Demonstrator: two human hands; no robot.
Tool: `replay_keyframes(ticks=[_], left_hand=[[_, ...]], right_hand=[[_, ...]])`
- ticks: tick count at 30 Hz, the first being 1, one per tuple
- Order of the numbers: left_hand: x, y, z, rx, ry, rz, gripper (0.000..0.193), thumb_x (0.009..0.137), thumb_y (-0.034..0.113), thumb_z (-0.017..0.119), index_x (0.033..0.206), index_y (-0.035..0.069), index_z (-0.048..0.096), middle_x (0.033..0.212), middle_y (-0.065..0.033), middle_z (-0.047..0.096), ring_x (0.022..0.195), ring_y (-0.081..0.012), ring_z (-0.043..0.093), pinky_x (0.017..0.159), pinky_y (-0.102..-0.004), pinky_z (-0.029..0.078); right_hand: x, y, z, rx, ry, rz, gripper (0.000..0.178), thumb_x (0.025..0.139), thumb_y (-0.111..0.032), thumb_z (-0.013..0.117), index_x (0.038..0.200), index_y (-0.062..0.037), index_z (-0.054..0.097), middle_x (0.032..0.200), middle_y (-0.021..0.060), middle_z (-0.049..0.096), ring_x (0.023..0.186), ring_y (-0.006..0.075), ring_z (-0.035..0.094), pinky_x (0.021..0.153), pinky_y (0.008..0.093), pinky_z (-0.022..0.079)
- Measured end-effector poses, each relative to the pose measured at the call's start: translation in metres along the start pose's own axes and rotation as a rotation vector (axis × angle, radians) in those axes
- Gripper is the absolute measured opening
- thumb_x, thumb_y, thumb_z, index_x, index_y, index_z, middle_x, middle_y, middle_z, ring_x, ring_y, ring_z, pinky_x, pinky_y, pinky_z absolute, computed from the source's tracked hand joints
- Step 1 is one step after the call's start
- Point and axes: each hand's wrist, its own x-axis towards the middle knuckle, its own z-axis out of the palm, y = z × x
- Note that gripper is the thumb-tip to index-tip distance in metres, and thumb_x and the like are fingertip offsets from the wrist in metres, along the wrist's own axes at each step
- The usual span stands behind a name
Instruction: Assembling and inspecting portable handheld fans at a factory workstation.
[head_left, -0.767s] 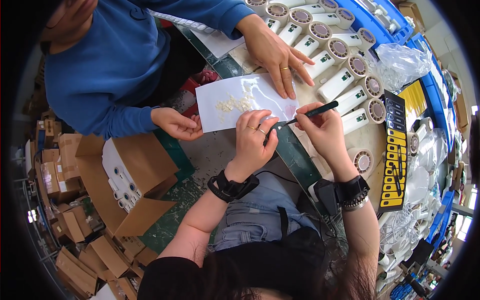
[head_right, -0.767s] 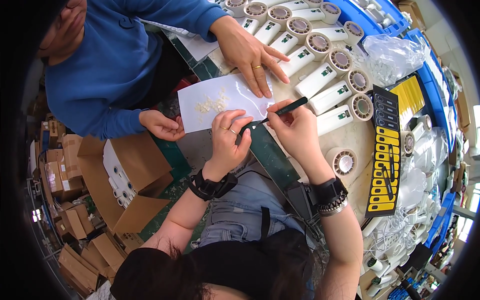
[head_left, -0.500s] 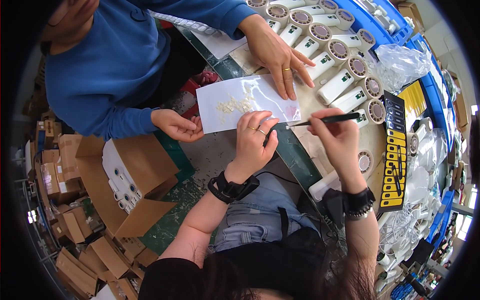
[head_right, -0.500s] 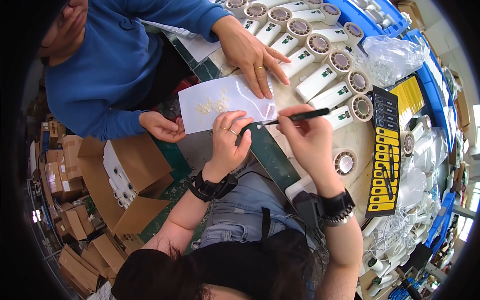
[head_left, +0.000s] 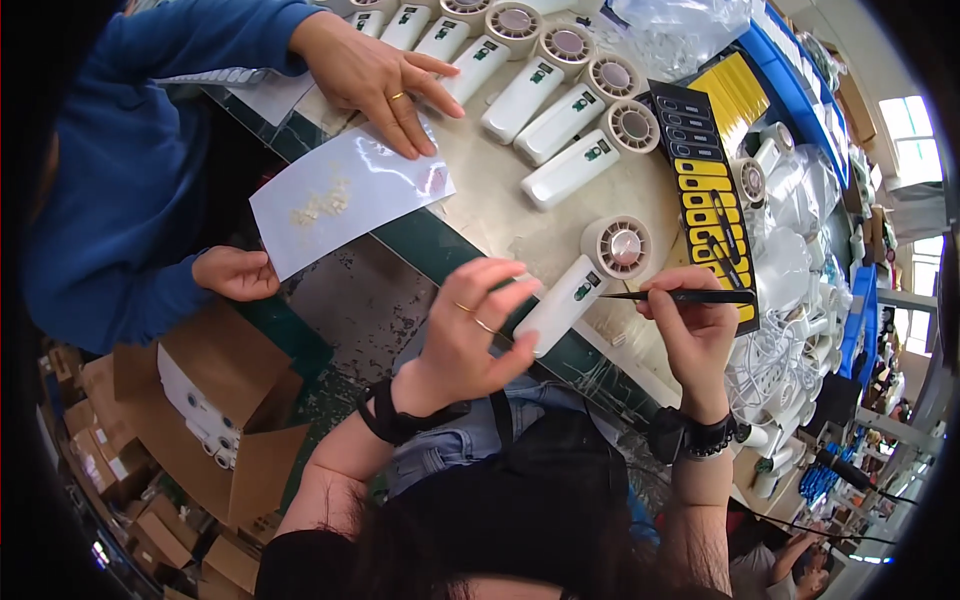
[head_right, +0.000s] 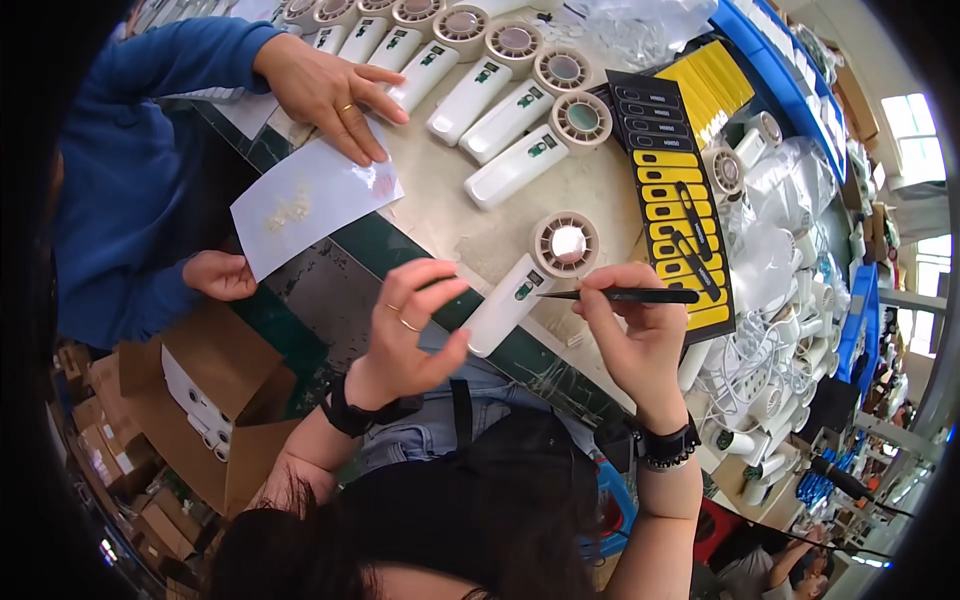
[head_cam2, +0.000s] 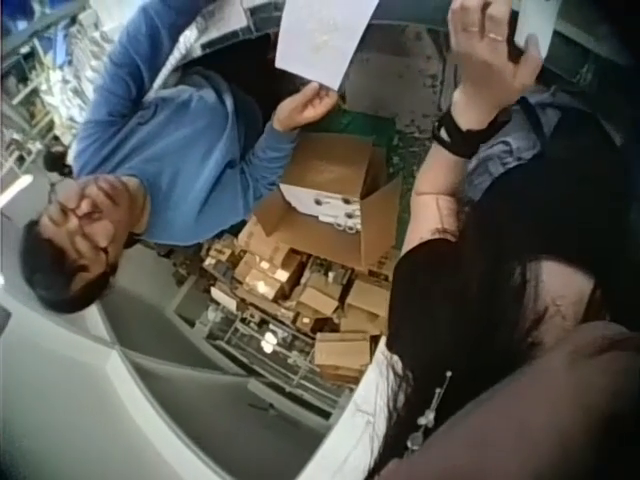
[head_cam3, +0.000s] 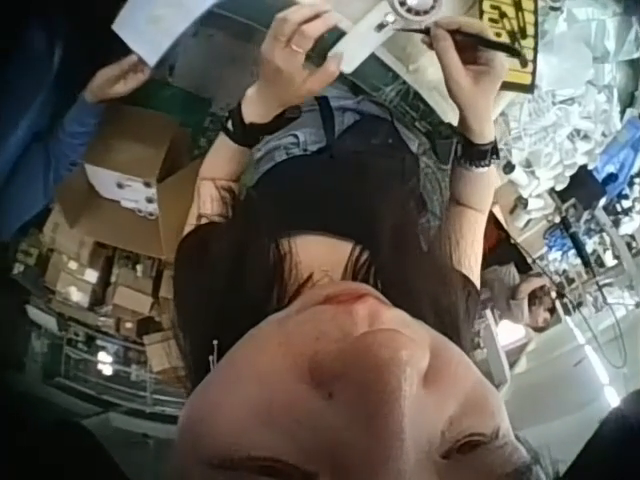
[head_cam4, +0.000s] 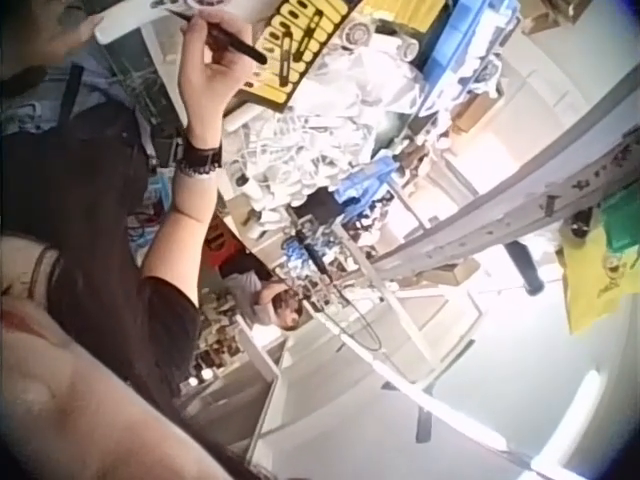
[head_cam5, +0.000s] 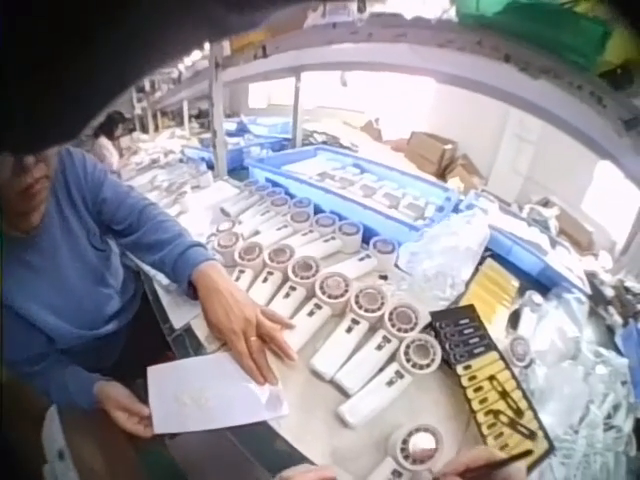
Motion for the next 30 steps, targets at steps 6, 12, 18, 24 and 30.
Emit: replay_keyframes(ticks=[6, 12, 18, 24, 30], left_hand=[[-0.007, 0.007, 0.03, -0.065, -0.092, -0.067, 0.052, 0.067, 0.01, 0.069, 0.115, 0.002, 0.051, 0.112, -0.0169, 0.053, 0.099, -0.0331, 0.054, 0.087, -0.0399, 0.045], [-0.012, 0.0, 0.035, -0.036, -0.127, -0.044, 0.058, 0.068, 0.014, 0.068, 0.12, 0.0, 0.046, 0.113, -0.0187, 0.053, 0.097, -0.0336, 0.055, 0.085, -0.0396, 0.045], [-0.012, -0.002, 0.036, -0.021, -0.129, -0.031, 0.057, 0.069, 0.016, 0.068, 0.12, 0.0, 0.046, 0.113, -0.0188, 0.053, 0.096, -0.0336, 0.056, 0.085, -0.0395, 0.045], [-0.012, -0.002, 0.036, -0.022, -0.127, -0.032, 0.057, 0.069, 0.015, 0.068, 0.119, -0.001, 0.046, 0.112, -0.0186, 0.054, 0.095, -0.0335, 0.056, 0.084, -0.0394, 0.045], [-0.011, -0.002, 0.037, -0.021, -0.131, -0.029, 0.057, 0.071, 0.018, 0.067, 0.12, 0.001, 0.045, 0.111, -0.0157, 0.052, 0.093, -0.0316, 0.055, 0.082, -0.0402, 0.046]], right_hand=[[0.002, 0.009, 0.004, 0.015, -0.062, 0.009, 0.011, 0.083, 0.007, 0.057, 0.093, 0.0028, 0.056, 0.091, 0.0072, 0.058, 0.079, 0.0123, 0.062, 0.071, 0.0234, 0.054], [0.003, 0.01, 0.006, -0.014, -0.093, -0.006, 0.009, 0.083, 0.007, 0.057, 0.092, 0.0036, 0.057, 0.092, 0.007, 0.057, 0.08, 0.013, 0.062, 0.071, 0.0237, 0.054], [0.003, 0.013, 0.008, -0.032, -0.112, 0.005, 0.01, 0.083, 0.007, 0.058, 0.092, 0.0033, 0.057, 0.091, 0.0069, 0.057, 0.079, 0.0126, 0.062, 0.071, 0.0232, 0.053], [0.001, 0.014, 0.009, -0.082, -0.124, -0.02, 0.01, 0.083, 0.008, 0.058, 0.092, 0.003, 0.057, 0.09, 0.0073, 0.057, 0.079, 0.0129, 0.062, 0.07, 0.0228, 0.051], [-0.002, 0.015, 0.008, -0.165, -0.123, -0.148, 0.011, 0.082, 0.008, 0.058, 0.092, 0.0031, 0.057, 0.09, 0.0081, 0.057, 0.078, 0.0132, 0.062, 0.07, 0.0228, 0.051]])
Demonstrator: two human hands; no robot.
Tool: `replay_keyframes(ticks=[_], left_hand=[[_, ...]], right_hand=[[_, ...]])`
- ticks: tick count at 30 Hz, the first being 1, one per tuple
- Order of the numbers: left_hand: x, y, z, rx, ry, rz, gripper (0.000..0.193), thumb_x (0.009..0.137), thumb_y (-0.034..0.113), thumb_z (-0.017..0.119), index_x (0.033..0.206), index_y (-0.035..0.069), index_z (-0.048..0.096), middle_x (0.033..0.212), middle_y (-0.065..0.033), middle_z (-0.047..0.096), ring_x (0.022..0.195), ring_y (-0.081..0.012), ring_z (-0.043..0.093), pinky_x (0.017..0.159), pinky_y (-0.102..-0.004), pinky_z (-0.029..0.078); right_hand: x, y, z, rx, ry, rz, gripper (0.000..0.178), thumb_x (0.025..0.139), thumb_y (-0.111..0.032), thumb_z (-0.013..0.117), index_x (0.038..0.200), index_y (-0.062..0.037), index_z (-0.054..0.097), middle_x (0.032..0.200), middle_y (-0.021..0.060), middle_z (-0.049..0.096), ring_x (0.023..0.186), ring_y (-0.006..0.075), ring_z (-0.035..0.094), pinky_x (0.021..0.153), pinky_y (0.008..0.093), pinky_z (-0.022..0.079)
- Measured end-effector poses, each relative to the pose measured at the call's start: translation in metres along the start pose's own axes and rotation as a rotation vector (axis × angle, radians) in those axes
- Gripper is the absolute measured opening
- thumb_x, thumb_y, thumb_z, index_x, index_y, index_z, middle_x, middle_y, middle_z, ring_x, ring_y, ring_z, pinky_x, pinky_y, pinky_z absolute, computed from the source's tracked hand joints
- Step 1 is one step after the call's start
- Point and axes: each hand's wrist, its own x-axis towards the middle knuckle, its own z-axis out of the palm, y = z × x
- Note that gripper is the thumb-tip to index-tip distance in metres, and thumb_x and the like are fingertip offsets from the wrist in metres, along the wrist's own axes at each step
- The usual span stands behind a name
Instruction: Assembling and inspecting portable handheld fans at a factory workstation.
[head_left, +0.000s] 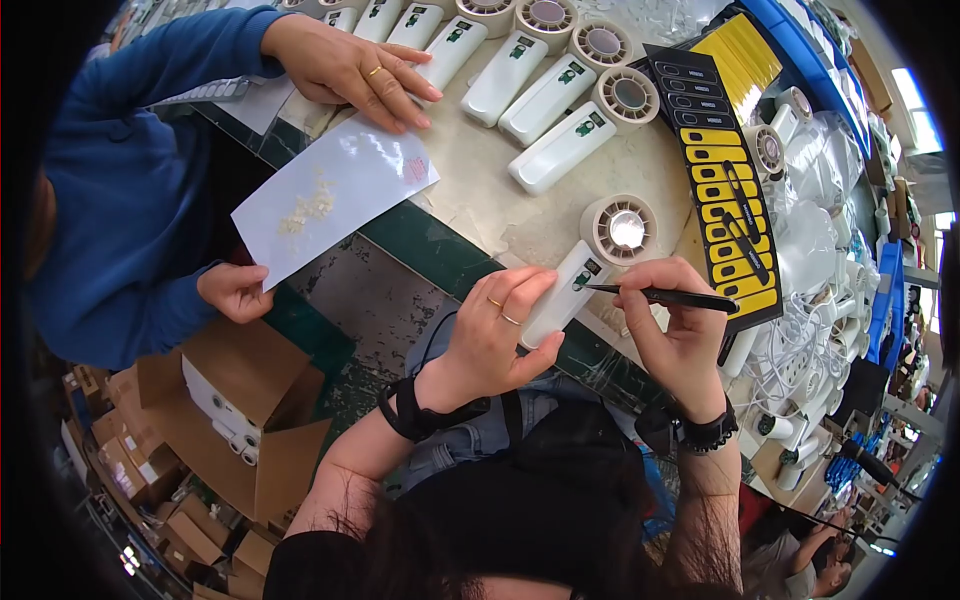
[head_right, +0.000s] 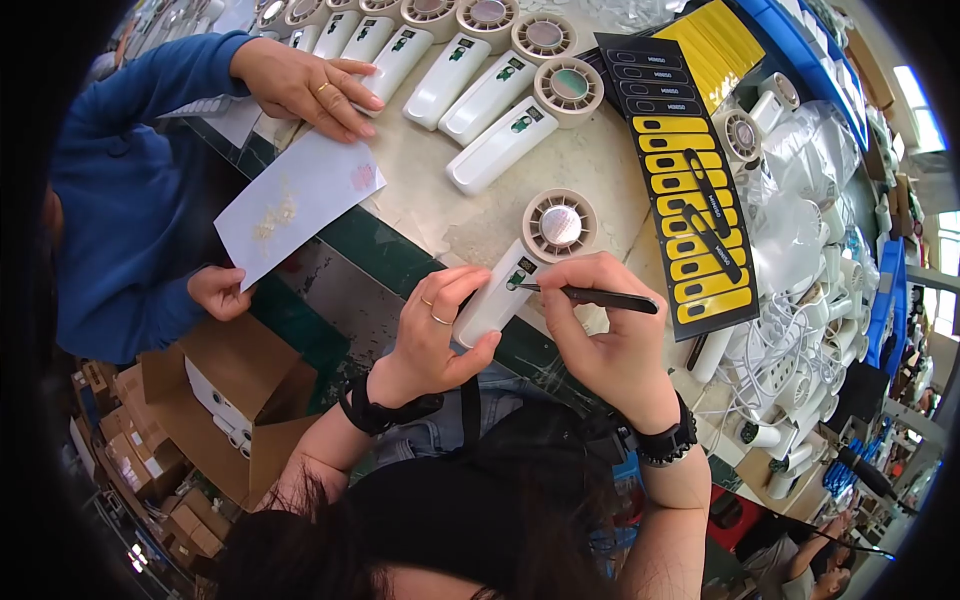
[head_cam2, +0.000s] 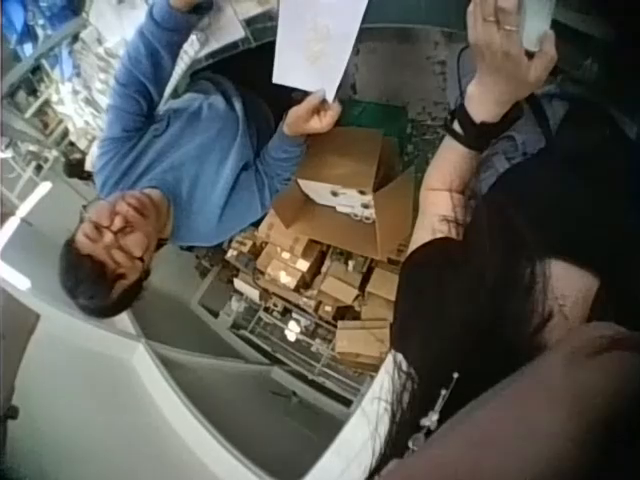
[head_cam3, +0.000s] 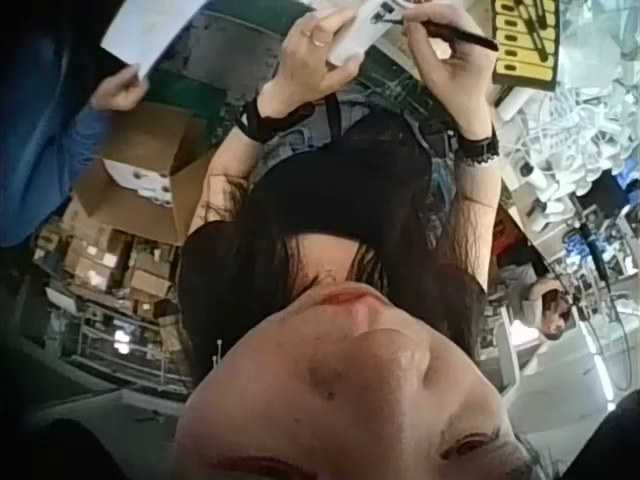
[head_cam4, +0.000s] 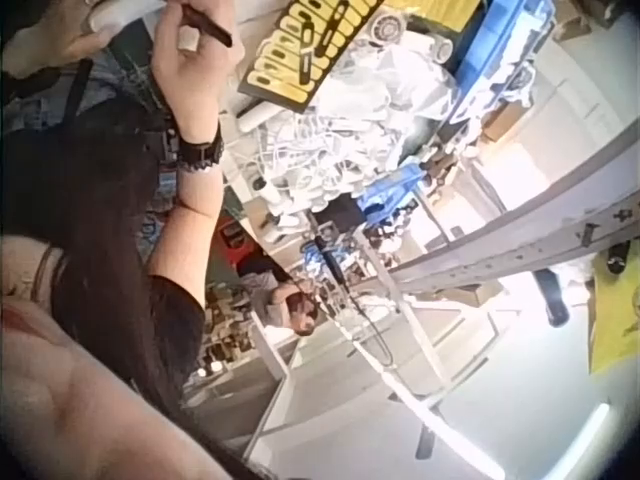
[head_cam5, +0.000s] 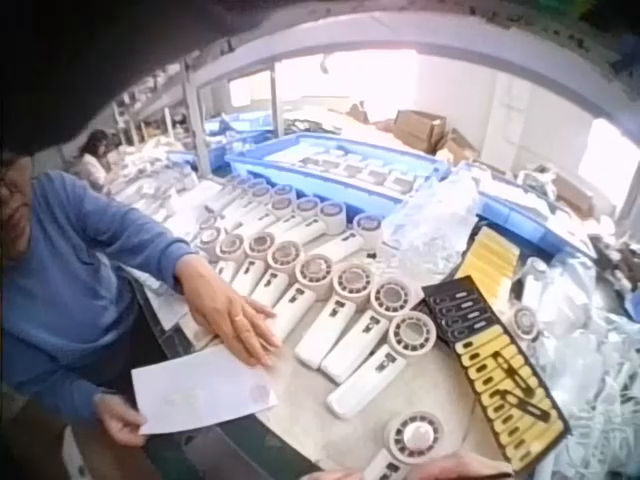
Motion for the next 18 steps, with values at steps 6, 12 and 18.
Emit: replay_keyframes(ticks=[6, 12, 18], left_hand=[[0.0008, -0.0004, -0.0008, 0.009, -0.005, 0.009, 0.056, 0.071, 0.018, 0.067, 0.12, 0.001, 0.045, 0.11, -0.0155, 0.052, 0.093, -0.0315, 0.055, 0.082, -0.04, 0.046], [0.0001, -0.0008, -0.0013, 0.006, -0.005, 0.009, 0.056, 0.072, 0.018, 0.067, 0.121, 0.002, 0.046, 0.11, -0.0149, 0.052, 0.093, -0.0308, 0.055, 0.081, -0.0396, 0.046], [0.0008, -0.0003, -0.0028, 0.0, -0.018, 0.029, 0.055, 0.072, 0.017, 0.067, 0.122, 0.005, 0.046, 0.111, -0.0141, 0.05, 0.093, -0.0302, 0.055, 0.079, -0.0394, 0.046]], right_hand=[[0.0002, -0.0008, -0.0013, -0.007, -0.008, -0.013, 0.011, 0.082, 0.008, 0.058, 0.092, 0.0028, 0.057, 0.089, 0.0083, 0.057, 0.076, 0.0133, 0.062, 0.069, 0.0228, 0.051], [0.0008, -0.0024, 0.0015, -0.054, -0.009, -0.052, 0.013, 0.08, 0.009, 0.059, 0.091, 0.0027, 0.058, 0.086, 0.0087, 0.058, 0.076, 0.0135, 0.061, 0.068, 0.0226, 0.05], [0.0018, -0.0036, 0.0043, -0.105, 0.052, -0.109, 0.016, 0.075, 0.009, 0.062, 0.087, -0.0004, 0.062, 0.084, 0.0088, 0.064, 0.072, 0.0157, 0.064, 0.062, 0.0234, 0.051]])
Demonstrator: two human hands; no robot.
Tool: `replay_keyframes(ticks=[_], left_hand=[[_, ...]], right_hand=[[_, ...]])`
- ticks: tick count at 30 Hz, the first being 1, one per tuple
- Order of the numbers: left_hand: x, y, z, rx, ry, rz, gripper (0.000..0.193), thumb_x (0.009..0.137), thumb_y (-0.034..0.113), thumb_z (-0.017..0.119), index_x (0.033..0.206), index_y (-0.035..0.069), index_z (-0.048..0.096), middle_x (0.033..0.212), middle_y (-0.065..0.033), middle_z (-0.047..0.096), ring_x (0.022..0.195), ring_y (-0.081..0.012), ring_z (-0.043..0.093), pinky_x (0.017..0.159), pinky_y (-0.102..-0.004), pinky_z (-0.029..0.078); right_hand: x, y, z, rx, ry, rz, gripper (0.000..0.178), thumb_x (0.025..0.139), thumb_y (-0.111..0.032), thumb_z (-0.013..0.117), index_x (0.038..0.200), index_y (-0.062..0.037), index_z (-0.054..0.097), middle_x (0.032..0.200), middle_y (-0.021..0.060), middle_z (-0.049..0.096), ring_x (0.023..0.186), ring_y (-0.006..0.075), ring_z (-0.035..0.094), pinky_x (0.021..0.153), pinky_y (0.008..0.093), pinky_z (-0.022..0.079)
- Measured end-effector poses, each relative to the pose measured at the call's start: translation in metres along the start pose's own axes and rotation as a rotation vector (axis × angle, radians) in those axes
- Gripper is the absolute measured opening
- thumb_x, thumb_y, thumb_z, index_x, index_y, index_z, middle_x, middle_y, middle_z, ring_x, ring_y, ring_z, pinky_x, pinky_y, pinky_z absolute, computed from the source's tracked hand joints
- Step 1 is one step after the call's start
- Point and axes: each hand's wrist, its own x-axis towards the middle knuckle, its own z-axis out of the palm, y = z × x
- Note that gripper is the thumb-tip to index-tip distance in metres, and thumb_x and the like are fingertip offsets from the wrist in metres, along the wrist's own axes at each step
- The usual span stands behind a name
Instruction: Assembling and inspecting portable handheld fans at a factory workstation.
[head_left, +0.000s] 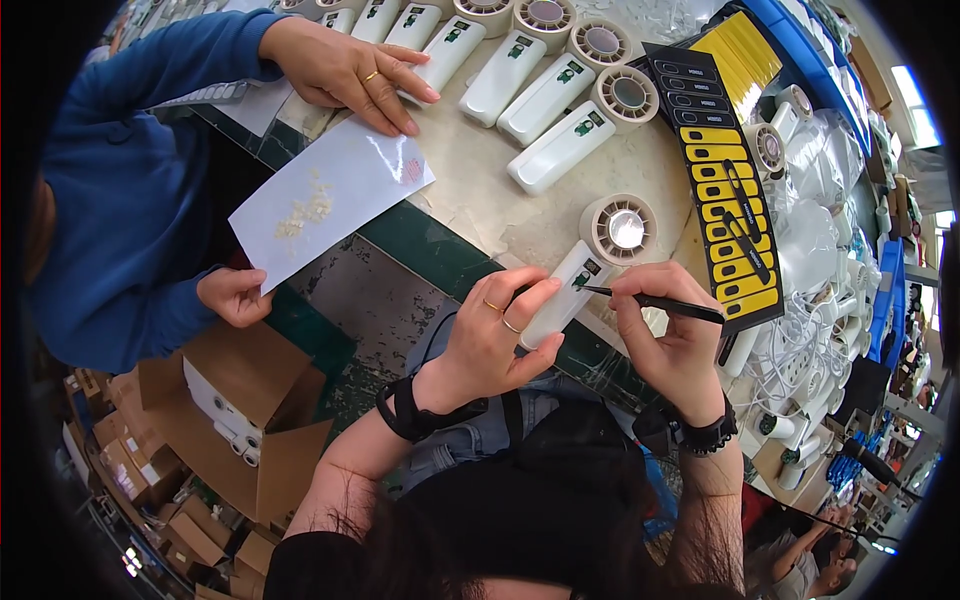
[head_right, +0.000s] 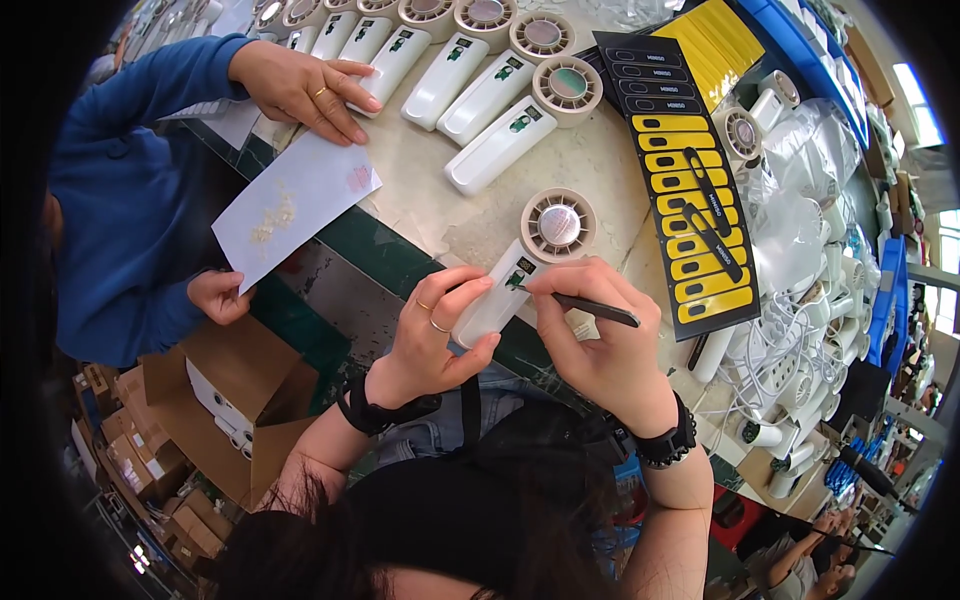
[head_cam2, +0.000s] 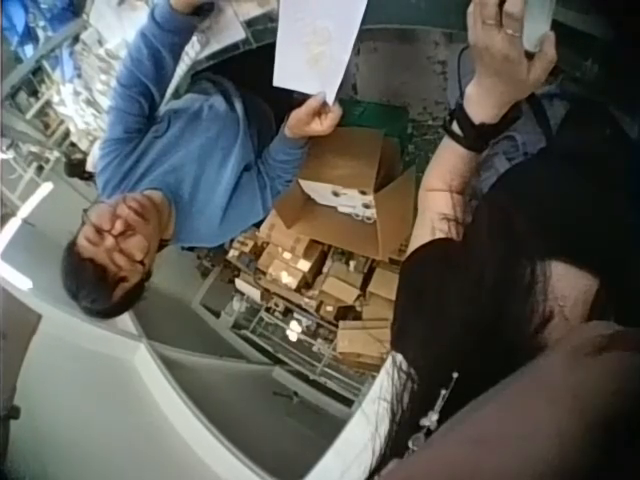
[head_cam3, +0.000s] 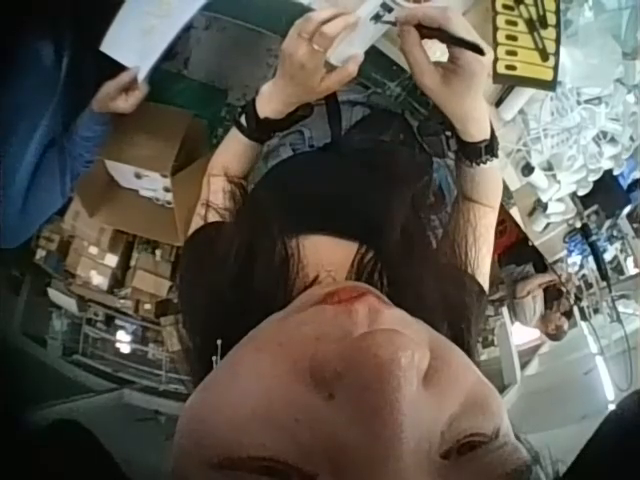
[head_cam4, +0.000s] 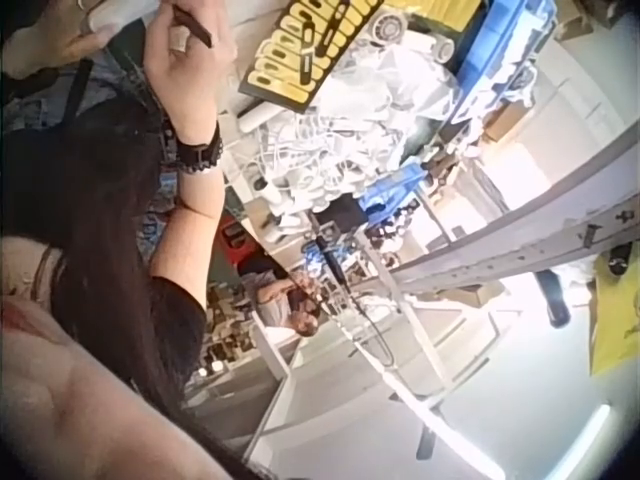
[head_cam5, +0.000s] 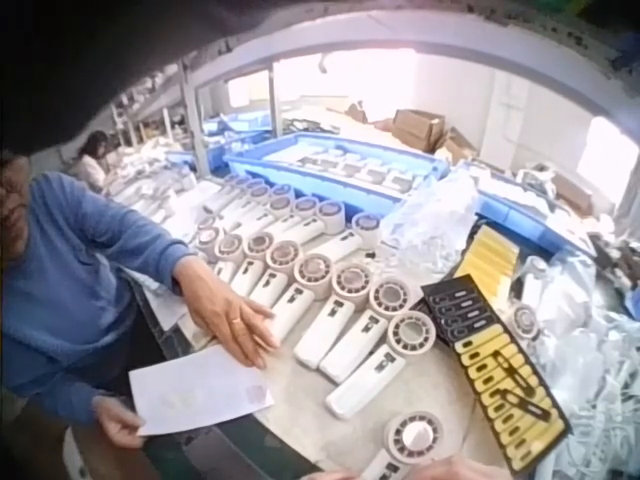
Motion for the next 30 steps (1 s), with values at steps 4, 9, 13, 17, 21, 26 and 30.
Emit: replay_keyframes(ticks=[4, 9, 13, 17, 21, 26, 30], left_hand=[[-0.001, 0.0, 0.0, -0.001, -0.01, -0.001, 0.055, 0.07, 0.013, 0.068, 0.12, 0.005, 0.048, 0.112, -0.0167, 0.051, 0.092, -0.0326, 0.055, 0.081, -0.0381, 0.046], [-0.001, 0.001, -0.001, 0.012, -0.005, 0.014, 0.051, 0.07, 0.014, 0.069, 0.118, 0.007, 0.051, 0.114, -0.0165, 0.05, 0.093, -0.0324, 0.055, 0.081, -0.0387, 0.047], [0.007, 0.005, -0.008, 0.107, -0.077, 0.046, 0.047, 0.071, 0.016, 0.069, 0.115, 0.009, 0.054, 0.117, -0.016, 0.048, 0.097, -0.0318, 0.054, 0.083, -0.0398, 0.046], [0.023, 0.008, -0.018, 0.218, -0.151, 0.115, 0.044, 0.069, 0.019, 0.071, 0.11, 0.011, 0.057, 0.12, -0.0156, 0.047, 0.105, -0.0314, 0.051, 0.087, -0.0411, 0.044], [0.039, 0.013, -0.024, 0.295, -0.255, 0.148, 0.044, 0.067, 0.022, 0.072, 0.106, 0.009, 0.057, 0.122, -0.0154, 0.046, 0.11, -0.0317, 0.048, 0.09, -0.0421, 0.042], [0.051, 0.017, -0.024, 0.291, -0.308, 0.167, 0.043, 0.064, 0.022, 0.073, 0.101, 0.008, 0.056, 0.123, -0.0155, 0.047, 0.111, -0.0323, 0.049, 0.091, -0.0422, 0.041], [0.051, 0.016, -0.024, 0.282, -0.317, 0.174, 0.043, 0.064, 0.021, 0.073, 0.101, 0.007, 0.056, 0.122, -0.016, 0.048, 0.11, -0.0327, 0.049, 0.091, -0.0419, 0.042]], right_hand=[[0.001, -0.001, -0.001, -0.039, -0.011, -0.042, 0.017, 0.074, 0.01, 0.062, 0.087, -0.0004, 0.062, 0.084, 0.0092, 0.063, 0.072, 0.0163, 0.064, 0.062, 0.024, 0.052], [0.0, -0.005, -0.002, -0.01, -0.031, -0.005, 0.015, 0.076, 0.01, 0.062, 0.088, 0.0017, 0.06, 0.083, 0.01, 0.062, 0.075, 0.0154, 0.062, 0.069, 0.0242, 0.05], [0.0, -0.005, -0.002, -0.034, -0.033, -0.013, 0.015, 0.075, 0.01, 0.062, 0.087, 0.0013, 0.061, 0.083, 0.01, 0.063, 0.077, 0.0157, 0.062, 0.069, 0.0243, 0.05], [-0.001, -0.005, -0.002, -0.021, -0.032, -0.014, 0.015, 0.075, 0.01, 0.062, 0.087, 0.0009, 0.061, 0.084, 0.0098, 0.063, 0.077, 0.0165, 0.063, 0.07, 0.0248, 0.05], [-0.001, -0.005, -0.002, -0.02, -0.029, -0.03, 0.016, 0.074, 0.01, 0.062, 0.087, 0.0004, 0.061, 0.085, 0.0094, 0.064, 0.077, 0.0171, 0.063, 0.07, 0.0251, 0.051], [-0.002, -0.005, -0.003, -0.032, -0.026, -0.043, 0.017, 0.074, 0.01, 0.062, 0.087, 0.0002, 0.062, 0.085, 0.0095, 0.064, 0.077, 0.0171, 0.063, 0.069, 0.0251, 0.051], [-0.006, -0.001, -0.007, 0.008, -0.009, -0.019, 0.016, 0.075, 0.011, 0.06, 0.087, 0.0007, 0.061, 0.087, 0.0109, 0.063, 0.077, 0.0169, 0.062, 0.069, 0.0251, 0.051]])
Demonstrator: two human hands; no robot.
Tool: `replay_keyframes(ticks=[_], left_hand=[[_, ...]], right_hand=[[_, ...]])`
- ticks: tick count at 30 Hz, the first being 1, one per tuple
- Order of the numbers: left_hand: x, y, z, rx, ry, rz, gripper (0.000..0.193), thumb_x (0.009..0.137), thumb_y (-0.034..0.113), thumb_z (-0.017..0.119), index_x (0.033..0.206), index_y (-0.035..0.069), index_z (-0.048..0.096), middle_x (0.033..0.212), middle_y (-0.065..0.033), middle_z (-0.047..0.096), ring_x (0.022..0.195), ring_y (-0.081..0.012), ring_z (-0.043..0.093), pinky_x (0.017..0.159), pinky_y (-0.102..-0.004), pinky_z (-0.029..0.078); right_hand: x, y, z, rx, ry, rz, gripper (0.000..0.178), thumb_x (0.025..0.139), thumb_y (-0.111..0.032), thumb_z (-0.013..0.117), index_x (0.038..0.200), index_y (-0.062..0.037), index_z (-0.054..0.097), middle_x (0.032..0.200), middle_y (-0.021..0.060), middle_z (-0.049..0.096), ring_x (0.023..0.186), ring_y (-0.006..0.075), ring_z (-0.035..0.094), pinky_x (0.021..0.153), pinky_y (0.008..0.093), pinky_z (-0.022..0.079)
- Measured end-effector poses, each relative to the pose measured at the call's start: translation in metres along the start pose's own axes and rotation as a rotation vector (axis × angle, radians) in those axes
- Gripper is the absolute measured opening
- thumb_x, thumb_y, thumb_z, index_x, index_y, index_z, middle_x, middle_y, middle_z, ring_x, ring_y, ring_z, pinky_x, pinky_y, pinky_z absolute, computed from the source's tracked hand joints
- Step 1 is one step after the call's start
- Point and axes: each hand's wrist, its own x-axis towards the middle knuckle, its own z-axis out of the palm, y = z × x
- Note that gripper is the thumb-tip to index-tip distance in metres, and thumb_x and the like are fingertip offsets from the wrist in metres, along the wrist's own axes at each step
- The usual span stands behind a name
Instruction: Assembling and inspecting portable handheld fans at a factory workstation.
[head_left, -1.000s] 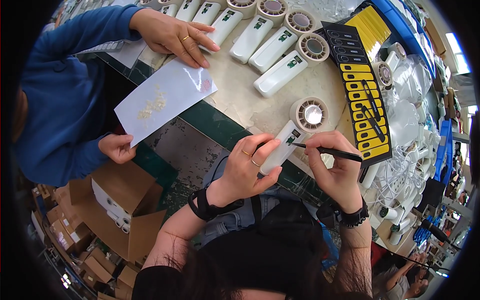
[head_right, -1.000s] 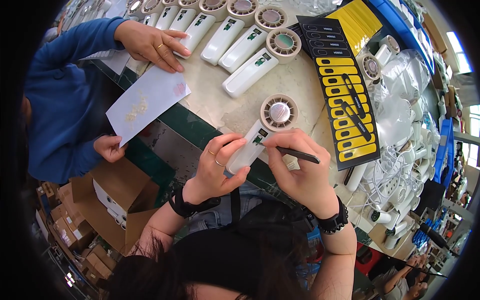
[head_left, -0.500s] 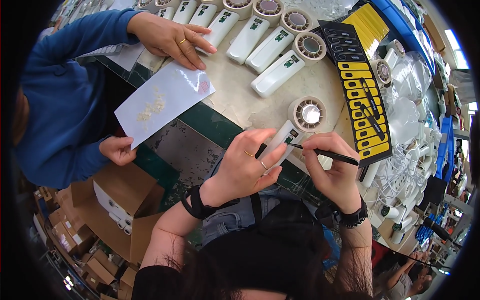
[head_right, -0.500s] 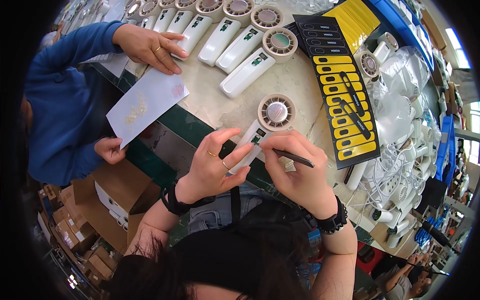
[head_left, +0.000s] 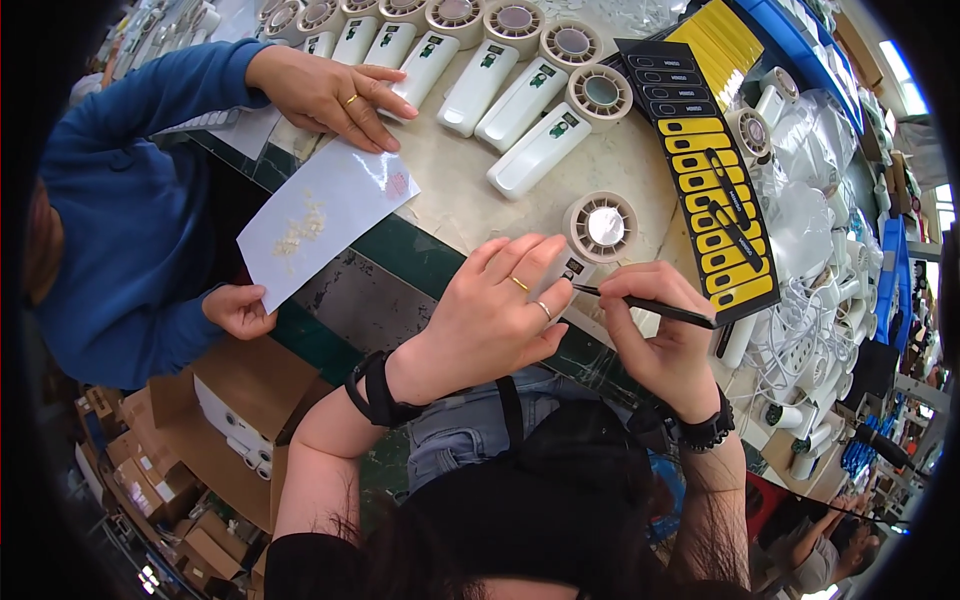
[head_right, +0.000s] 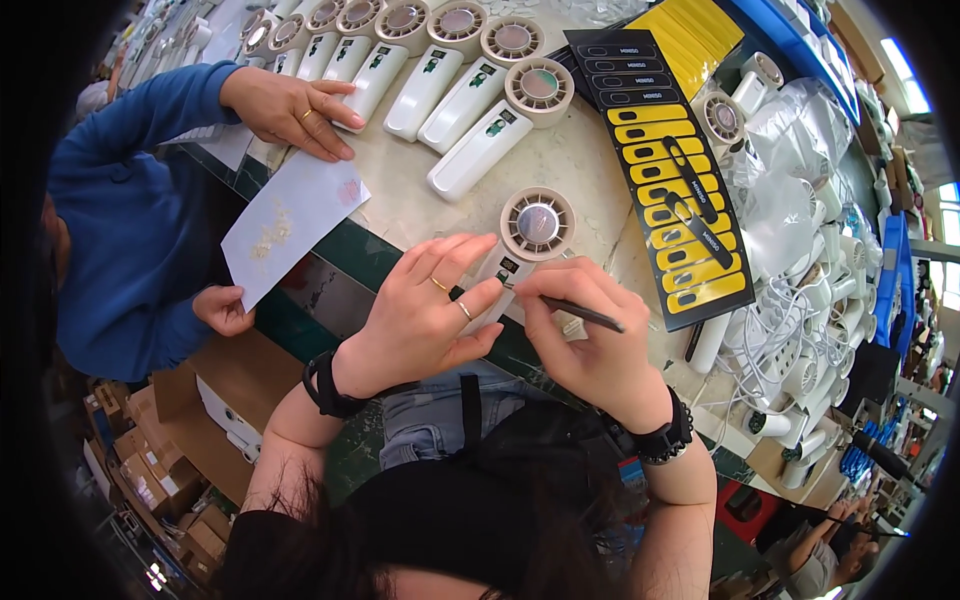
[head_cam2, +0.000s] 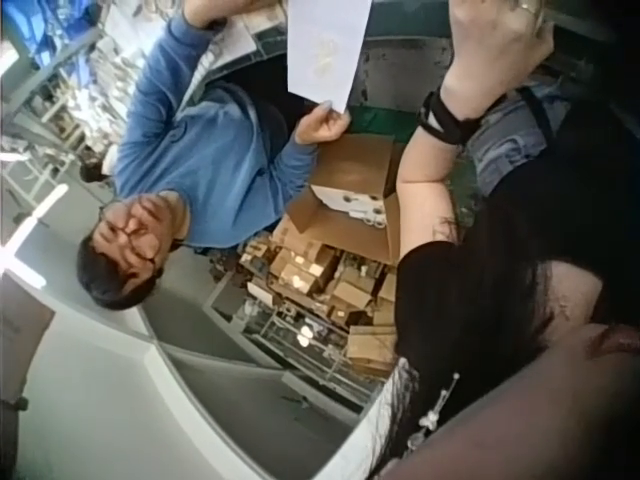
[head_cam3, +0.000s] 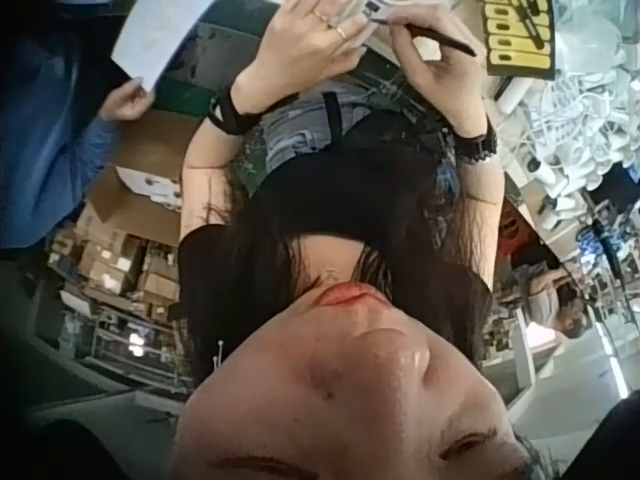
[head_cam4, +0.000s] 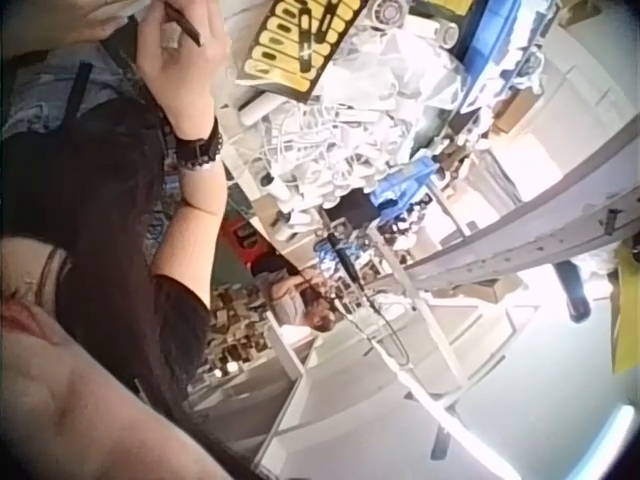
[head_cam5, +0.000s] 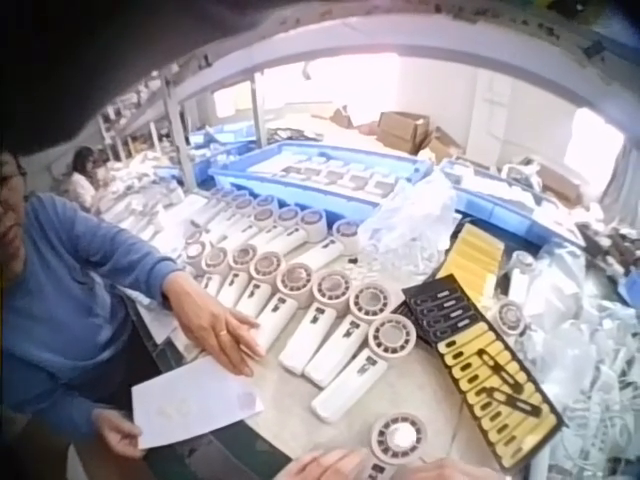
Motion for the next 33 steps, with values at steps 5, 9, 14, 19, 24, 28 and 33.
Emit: replay_keyframes(ticks=[5, 9, 14, 19, 24, 28, 33], left_hand=[[-0.013, -0.004, 0.007, -0.133, 0.078, -0.024, 0.05, 0.065, 0.017, 0.074, 0.108, 0.005, 0.051, 0.121, -0.018, 0.048, 0.107, -0.0333, 0.051, 0.087, -0.0407, 0.045], [-0.032, -0.007, 0.025, -0.24, 0.218, -0.102, 0.055, 0.066, 0.014, 0.072, 0.113, 0.003, 0.046, 0.12, -0.02, 0.048, 0.104, -0.0331, 0.053, 0.085, -0.0398, 0.046], [-0.049, 0.0, 0.043, -0.337, 0.317, -0.197, 0.056, 0.068, 0.013, 0.07, 0.115, 0.002, 0.042, 0.117, -0.0214, 0.05, 0.099, -0.0321, 0.055, 0.084, -0.0399, 0.047], [-0.05, -0.004, 0.05, -0.314, 0.345, -0.171, 0.056, 0.068, 0.016, 0.069, 0.115, 0.002, 0.042, 0.112, -0.0207, 0.053, 0.094, -0.0322, 0.057, 0.082, -0.04, 0.047], [-0.047, -0.006, 0.053, -0.279, 0.351, -0.157, 0.054, 0.069, 0.019, 0.068, 0.114, 0.003, 0.043, 0.105, -0.0192, 0.057, 0.089, -0.0318, 0.058, 0.077, -0.0391, 0.048], [-0.046, -0.006, 0.055, -0.267, 0.366, -0.153, 0.053, 0.069, 0.021, 0.067, 0.114, 0.004, 0.043, 0.103, -0.018, 0.058, 0.086, -0.0312, 0.059, 0.075, -0.0386, 0.048], [-0.046, -0.007, 0.056, -0.243, 0.367, -0.15, 0.05, 0.071, 0.024, 0.066, 0.113, 0.004, 0.044, 0.102, -0.017, 0.059, 0.085, -0.0304, 0.06, 0.074, -0.038, 0.049]], right_hand=[[-0.004, 0.005, -0.005, 0.128, 0.042, 0.049, 0.014, 0.077, 0.011, 0.06, 0.087, 0.0013, 0.06, 0.09, 0.0126, 0.062, 0.077, 0.0166, 0.061, 0.07, 0.0252, 0.051], [-0.001, 0.009, -0.007, 0.12, 0.013, 0.017, 0.014, 0.077, 0.011, 0.06, 0.087, 0.0014, 0.06, 0.09, 0.0132, 0.061, 0.079, 0.0168, 0.061, 0.069, 0.0254, 0.051], [-0.001, 0.012, -0.004, 0.099, -0.023, 0.02, 0.014, 0.076, 0.01, 0.062, 0.086, 0.0001, 0.06, 0.089, 0.0134, 0.063, 0.079, 0.0171, 0.062, 0.069, 0.0255, 0.051], [0.002, 0.011, -0.004, 0.027, -0.051, -0.039, 0.018, 0.073, 0.009, 0.064, 0.087, -0.0022, 0.063, 0.087, 0.0102, 0.065, 0.074, 0.0184, 0.065, 0.065, 0.0256, 0.052], [0.001, 0.012, -0.004, -0.005, -0.065, -0.056, 0.019, 0.071, 0.009, 0.065, 0.085, -0.0035, 0.063, 0.087, 0.0099, 0.066, 0.073, 0.0181, 0.064, 0.062, 0.0257, 0.051], [0.001, 0.013, -0.004, -0.025, -0.074, -0.065, 0.018, 0.071, 0.009, 0.064, 0.083, -0.0042, 0.061, 0.085, 0.0107, 0.066, 0.072, 0.0182, 0.064, 0.063, 0.0262, 0.051], [0.002, 0.016, -0.005, -0.022, -0.101, -0.128, 0.024, 0.066, 0.01, 0.065, 0.085, -0.0042, 0.063, 0.087, 0.0099, 0.065, 0.071, 0.0197, 0.064, 0.06, 0.0269, 0.051]])
